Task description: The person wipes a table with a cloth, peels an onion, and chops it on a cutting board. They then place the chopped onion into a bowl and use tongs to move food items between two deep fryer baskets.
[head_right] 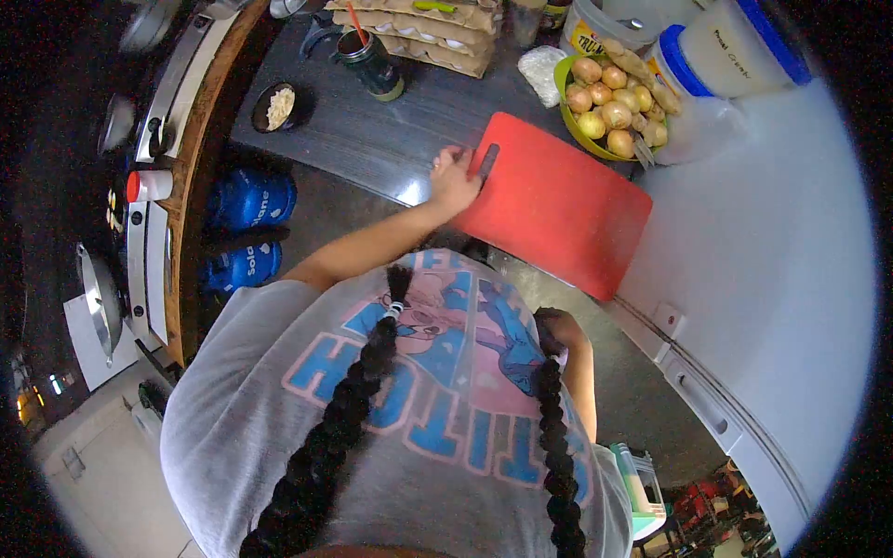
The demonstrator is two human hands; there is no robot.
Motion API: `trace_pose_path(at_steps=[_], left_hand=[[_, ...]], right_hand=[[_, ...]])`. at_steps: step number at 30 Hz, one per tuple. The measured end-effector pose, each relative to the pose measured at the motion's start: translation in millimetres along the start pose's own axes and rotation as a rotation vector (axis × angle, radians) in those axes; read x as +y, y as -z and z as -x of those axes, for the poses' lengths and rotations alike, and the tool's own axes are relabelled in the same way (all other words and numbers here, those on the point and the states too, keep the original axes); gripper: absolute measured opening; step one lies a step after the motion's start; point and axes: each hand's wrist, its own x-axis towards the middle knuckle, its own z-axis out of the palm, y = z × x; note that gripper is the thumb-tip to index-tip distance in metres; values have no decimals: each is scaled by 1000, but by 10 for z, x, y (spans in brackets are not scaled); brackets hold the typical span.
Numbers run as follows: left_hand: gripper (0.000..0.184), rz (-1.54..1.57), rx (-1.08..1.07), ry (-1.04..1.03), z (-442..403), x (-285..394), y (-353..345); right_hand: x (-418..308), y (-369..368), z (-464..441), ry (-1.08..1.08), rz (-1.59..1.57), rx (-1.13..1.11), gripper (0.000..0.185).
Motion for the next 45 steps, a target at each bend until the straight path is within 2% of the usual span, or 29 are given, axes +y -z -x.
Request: trace_pose_path(at_steps=[2, 3, 4, 5, 7, 9, 11, 13, 14, 16, 17, 19, 20, 22, 23, 25, 26, 28, 29, 30, 32, 33, 35, 36, 38, 40, 43, 45], left_hand=[[70, 11, 78, -37, 11, -101, 288], [71, 33, 131, -38, 12, -204, 456], [76, 73, 266, -124, -56, -405, 614], [86, 133, 378, -36, -118, -511, 828], [110, 143, 580, -26, -472, -861, 1223], [126, 334, 688, -15, -908, -978, 1681], [130, 442, 648, -101, -1370, -1187, 1907], [135, 617, 551, -227, -1806, -1379, 2054], [133, 638, 502, -287, -2029, -1556, 1989], [128, 540, 388, -262, -2109, -1563, 2124], [119, 532, 305, -172, -2172, -1627, 2242], [104, 536, 242, -174, -2383, -1859, 2507], [101, 556, 191, -147, -2460, -1990, 2600], [94, 575, 252, -234, -2613, -2370, 2791], [90, 659, 241, -255, -2661, -2554, 2897], [89, 640, 221, -273, -2748, -2843, 3236], [89, 691, 186, -264, -2816, -3019, 3333], [88, 771, 82, -251, -2880, -3066, 3721], [88, 811, 28, -217, -2932, -3094, 3839], [88, 801, -2, -220, -3026, -3199, 3871], [88, 607, 43, -288, -3236, -3369, 3908], [88, 574, 57, -302, -3284, -3369, 3936], [88, 631, 19, -293, -3452, -3432, 3858], [88, 688, 11, -287, -3543, -3448, 3818], [89, 663, 18, -329, -3663, -3468, 3753], [91, 613, 22, -353, -3773, -3472, 3643], [96, 509, 28, -334, -3838, -3402, 3517], [99, 502, 29, -357, -3927, -3297, 3389]], right_hand=[[42, 122, -62, 176, 388, -84, 38], [-59, 134, -15, 181, 395, -84, 38], [-193, 119, 94, 282, 445, -5, 38], [-386, 98, 225, 383, 494, 75, 39], [-1260, 8, 715, 488, 417, 200, 40], [-1714, 2, 534, 630, 56, 67, 49], [-2420, -206, 447, 825, -229, -62, 55], [-3061, -455, 35, 838, -611, -245, 64], [-3287, -537, -227, 847, -620, -230, 64], [-3679, -809, -848, 803, -619, 36, 68], [-3920, -983, -1107, 812, -630, 52, 68], [-4342, -1349, -1495, 893, 254, 971, 72], [-4503, -1558, -1664, 872, 249, 988, 72], [-4953, -2081, -1934, 922, 450, 921, 79], [-5157, -2290, -2033, 902, 437, 933, 79], [-5491, -2661, -2271, 647, 683, 1008, 86], [-5653, -2788, -2424, 626, 664, 1011, 86], [-5940, -2933, -2837, 608, 698, 1199, 90], [-6123, -3015, -2947, 625, 679, 1243, 81], [-6295, -3127, -3063, 599, 659, 1241, 81], [-6613, -3320, -3243, 790, 621, 1181, 63], [-6687, -3434, -3280, 773, 618, 1180, 63], [-6748, -3642, -3294, 998, 643, 977, 46], [-6696, -3708, -3273, 996, 647, 978, 46], [-6447, -3890, -3137, 1214, 647, 690, 42], [-6080, -3895, -2938, 1310, 549, 520, 50], [-5590, -3704, -2630, 1178, 507, 527, 55], [-5416, -3521, -2521, 951, 545, 847, 65]])
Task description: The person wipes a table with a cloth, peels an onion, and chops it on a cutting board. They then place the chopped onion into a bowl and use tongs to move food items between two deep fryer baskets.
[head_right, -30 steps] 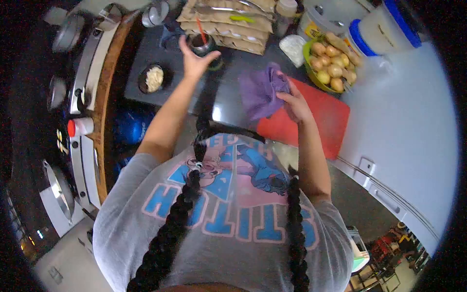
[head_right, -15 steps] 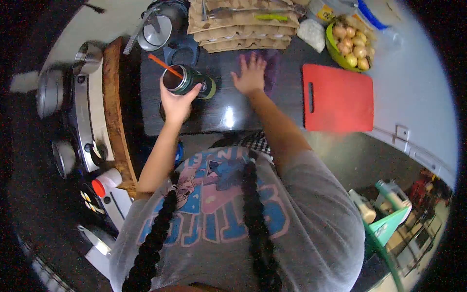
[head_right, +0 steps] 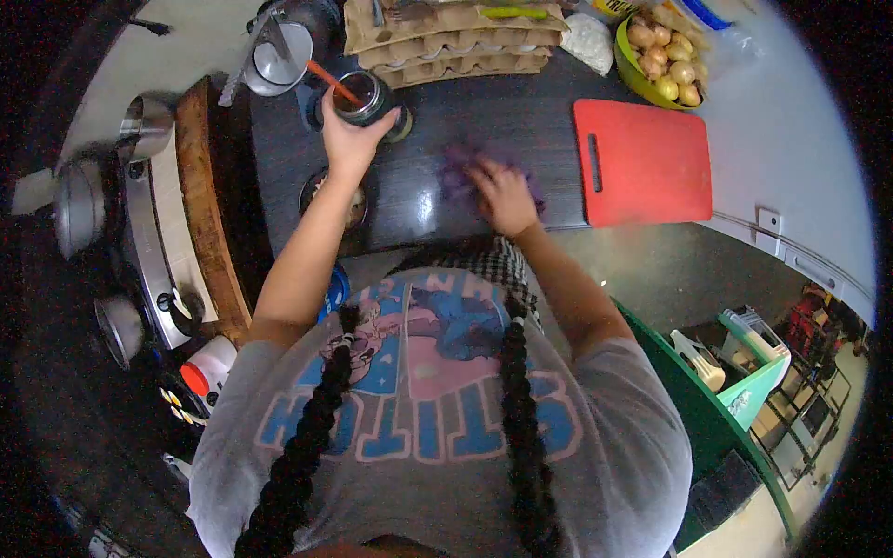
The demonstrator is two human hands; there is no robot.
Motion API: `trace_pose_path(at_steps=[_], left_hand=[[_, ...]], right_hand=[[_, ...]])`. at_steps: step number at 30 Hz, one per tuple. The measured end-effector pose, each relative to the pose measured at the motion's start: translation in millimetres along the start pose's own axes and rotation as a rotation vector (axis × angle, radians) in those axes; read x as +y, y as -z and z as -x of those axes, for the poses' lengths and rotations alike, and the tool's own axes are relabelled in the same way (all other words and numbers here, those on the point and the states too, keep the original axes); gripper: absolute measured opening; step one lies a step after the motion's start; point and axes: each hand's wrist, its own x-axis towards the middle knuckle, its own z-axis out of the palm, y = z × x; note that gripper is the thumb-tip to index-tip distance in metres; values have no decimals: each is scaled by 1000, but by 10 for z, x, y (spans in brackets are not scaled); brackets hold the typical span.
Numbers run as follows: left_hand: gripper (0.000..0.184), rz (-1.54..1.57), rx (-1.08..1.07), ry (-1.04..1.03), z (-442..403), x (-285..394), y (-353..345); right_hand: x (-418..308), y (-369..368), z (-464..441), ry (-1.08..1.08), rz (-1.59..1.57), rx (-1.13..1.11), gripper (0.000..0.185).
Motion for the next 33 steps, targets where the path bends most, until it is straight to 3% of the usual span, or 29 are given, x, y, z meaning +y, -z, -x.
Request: trace_pose_path(at_steps=[1, 3, 6, 10, 11, 12, 15, 18, 20, 21, 23, 25, 29, 33], left_hand=[[99, -2, -4, 5, -24, -9, -73], [99, 31, -12, 14, -48, -32, -227], [95, 25, 27, -21, -94, -87, -392], [94, 39, 60, -116, -33, -17, -563], [95, 46, 54, -161, -39, -10, -606], [100, -195, 126, -240, -32, 5, -609], [105, -161, 107, -86, 109, 110, -564], [109, -357, 4, -56, 386, 188, -230], [115, -726, -149, -105, 647, -39, 150], [115, -745, -130, -90, 856, 11, 254], [128, -864, -162, 503, 1150, 214, 390], [132, -883, -197, 547, 1334, 254, 426], [137, -821, -291, 699, 1396, 321, 474], [125, -800, -273, 606, 1531, 221, 898]], right_hand=[[29, 53, -39, -4, -3, -4, 65], [197, 162, -233, -200, 349, 50, 67], [263, 139, -679, -308, 365, 66, 71], [291, 41, -948, -298, 335, 58, 69], [296, 25, -933, -217, 293, 43, 67], [303, 15, -897, -124, 247, 25, 65], [222, 53, -531, 71, 193, -79, 60], [250, 255, 98, 199, 111, -120, 61], [297, 520, 469, 112, 90, -172, 62], [400, 668, 618, 100, 128, -185, 63], [577, 883, 812, 67, 159, -176, 64], [670, 1004, 950, -58, 210, -119, 67], [549, 939, 1045, -48, 244, -162, 69], [50, 656, 912, 98, 237, -380, 75]])
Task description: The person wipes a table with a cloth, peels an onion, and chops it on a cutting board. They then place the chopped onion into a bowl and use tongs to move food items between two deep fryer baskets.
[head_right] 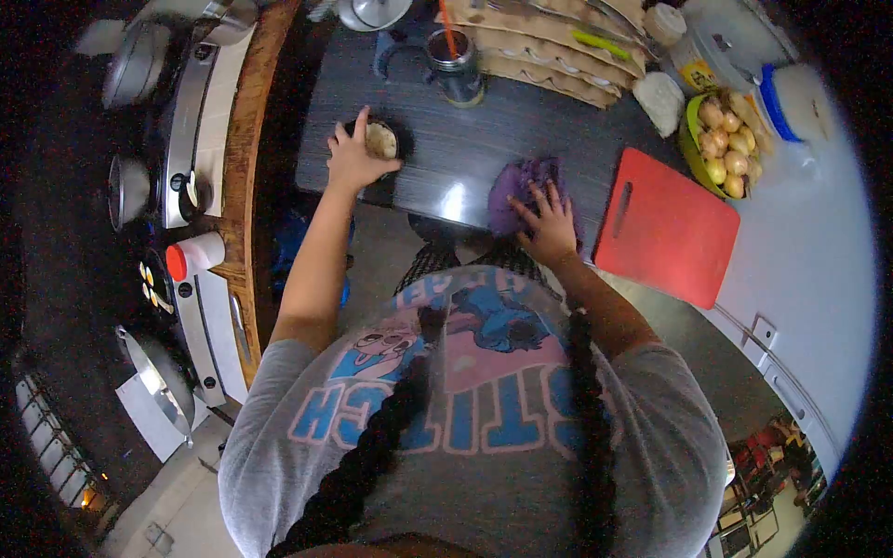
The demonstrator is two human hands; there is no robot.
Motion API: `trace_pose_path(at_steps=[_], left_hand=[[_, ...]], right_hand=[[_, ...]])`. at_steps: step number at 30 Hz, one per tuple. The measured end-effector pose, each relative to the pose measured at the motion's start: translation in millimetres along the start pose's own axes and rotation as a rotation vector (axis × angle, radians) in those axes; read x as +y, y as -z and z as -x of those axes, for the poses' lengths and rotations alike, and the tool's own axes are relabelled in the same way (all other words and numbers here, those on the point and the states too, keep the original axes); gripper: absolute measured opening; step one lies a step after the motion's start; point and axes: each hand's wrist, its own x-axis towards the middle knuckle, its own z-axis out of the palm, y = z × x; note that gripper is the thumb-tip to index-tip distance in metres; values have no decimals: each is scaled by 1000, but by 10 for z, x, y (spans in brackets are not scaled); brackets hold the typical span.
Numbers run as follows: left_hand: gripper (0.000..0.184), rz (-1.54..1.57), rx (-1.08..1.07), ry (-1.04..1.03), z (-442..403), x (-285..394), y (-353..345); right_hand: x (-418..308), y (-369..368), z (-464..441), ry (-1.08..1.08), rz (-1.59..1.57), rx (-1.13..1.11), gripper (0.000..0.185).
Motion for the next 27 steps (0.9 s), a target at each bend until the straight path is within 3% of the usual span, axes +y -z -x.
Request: trace_pose_path(at_steps=[6, 14, 16, 18, 20, 21, 22, 25, 26, 27], left_hand=[[120, 105, 178, -28, 233, -1265, 543], [122, 7, 273, 100, 406, -3133, 1145], [124, 25, 218, 188, 413, -3494, 1293], [124, 28, 245, 180, 506, -3850, 1408], [123, 51, 261, 198, 531, -4088, 1530], [123, 55, 266, 195, 510, -4201, 1562], [123, 83, 263, 223, 535, -4303, 1584], [123, 127, 235, 250, 536, -4590, 1494], [123, 142, 216, 246, 528, -4650, 1452], [124, 201, 167, 295, 520, -4632, 1497]], right_hand=[[-1416, -209, -1087, 231, 44, -155, 76], [-3812, -1093, -3266, 680, -212, 102, 56], [-4333, -1027, -3775, 847, -398, 108, 51], [-4689, -710, -4240, 867, -490, 126, 49], [-4670, -492, -4942, 802, -459, 394, 47], [-4569, -299, -5245, 679, -513, 574, 37], [-4363, -159, -5614, 618, -343, 650, 35], [-3648, -214, -6623, 2, -35, 432, 61], [-3497, -180, -6728, -168, 52, 140, 66], [-3232, -511, -6974, -202, 57, 108, 67]])
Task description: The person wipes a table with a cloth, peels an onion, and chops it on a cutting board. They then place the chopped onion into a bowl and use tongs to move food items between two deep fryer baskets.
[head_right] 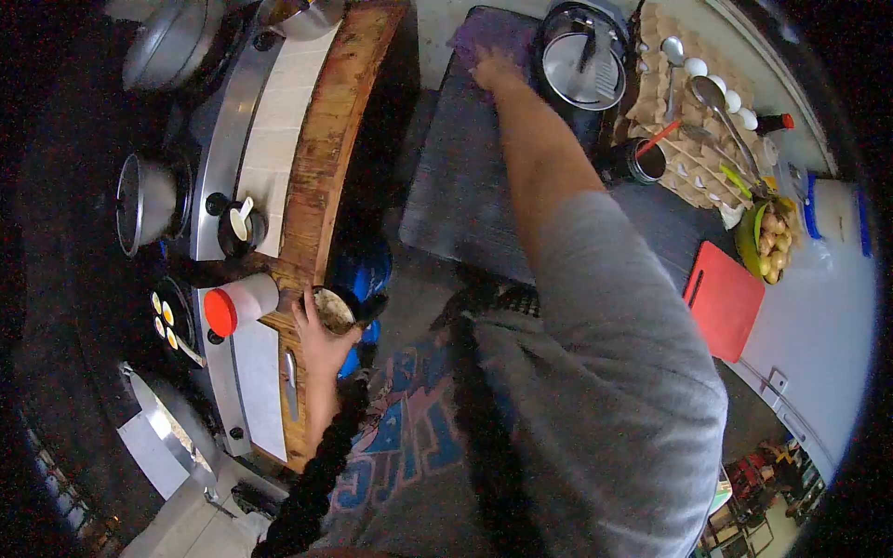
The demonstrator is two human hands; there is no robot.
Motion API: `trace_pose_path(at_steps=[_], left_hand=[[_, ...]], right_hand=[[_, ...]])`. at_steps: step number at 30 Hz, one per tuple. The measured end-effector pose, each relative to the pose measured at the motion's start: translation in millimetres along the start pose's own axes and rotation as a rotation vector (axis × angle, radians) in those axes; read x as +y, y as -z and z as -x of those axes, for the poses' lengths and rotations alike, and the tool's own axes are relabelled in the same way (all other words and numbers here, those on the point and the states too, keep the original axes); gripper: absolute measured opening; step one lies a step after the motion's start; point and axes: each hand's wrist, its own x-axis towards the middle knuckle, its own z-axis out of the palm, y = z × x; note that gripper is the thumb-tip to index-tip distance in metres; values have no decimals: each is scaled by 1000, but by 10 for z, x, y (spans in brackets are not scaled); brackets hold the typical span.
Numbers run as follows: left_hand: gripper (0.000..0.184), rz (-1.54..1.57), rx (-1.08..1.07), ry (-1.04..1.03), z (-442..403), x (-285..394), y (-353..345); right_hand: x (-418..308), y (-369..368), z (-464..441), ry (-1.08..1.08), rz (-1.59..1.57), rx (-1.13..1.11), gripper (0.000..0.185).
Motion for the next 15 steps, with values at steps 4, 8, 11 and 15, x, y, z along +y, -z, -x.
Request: trace_pose_path(at_steps=[4, 8, 11, 15], left_hand=[[122, -6, -35, -39, -124, -109, -117], [121, -32, 4, -132, -376, 112, -102], [121, -2, 18, -220, -618, 533, -8], [116, -25, 65, -463, -1089, 1249, -126]], right_hand=[[-180, 27, 290, 19, 9, 121, 55], [-396, -115, 1306, 463, -362, 130, 25], [-294, -592, 2469, 617, -439, -19, 19], [423, -332, 3790, 809, -385, -124, 18]])
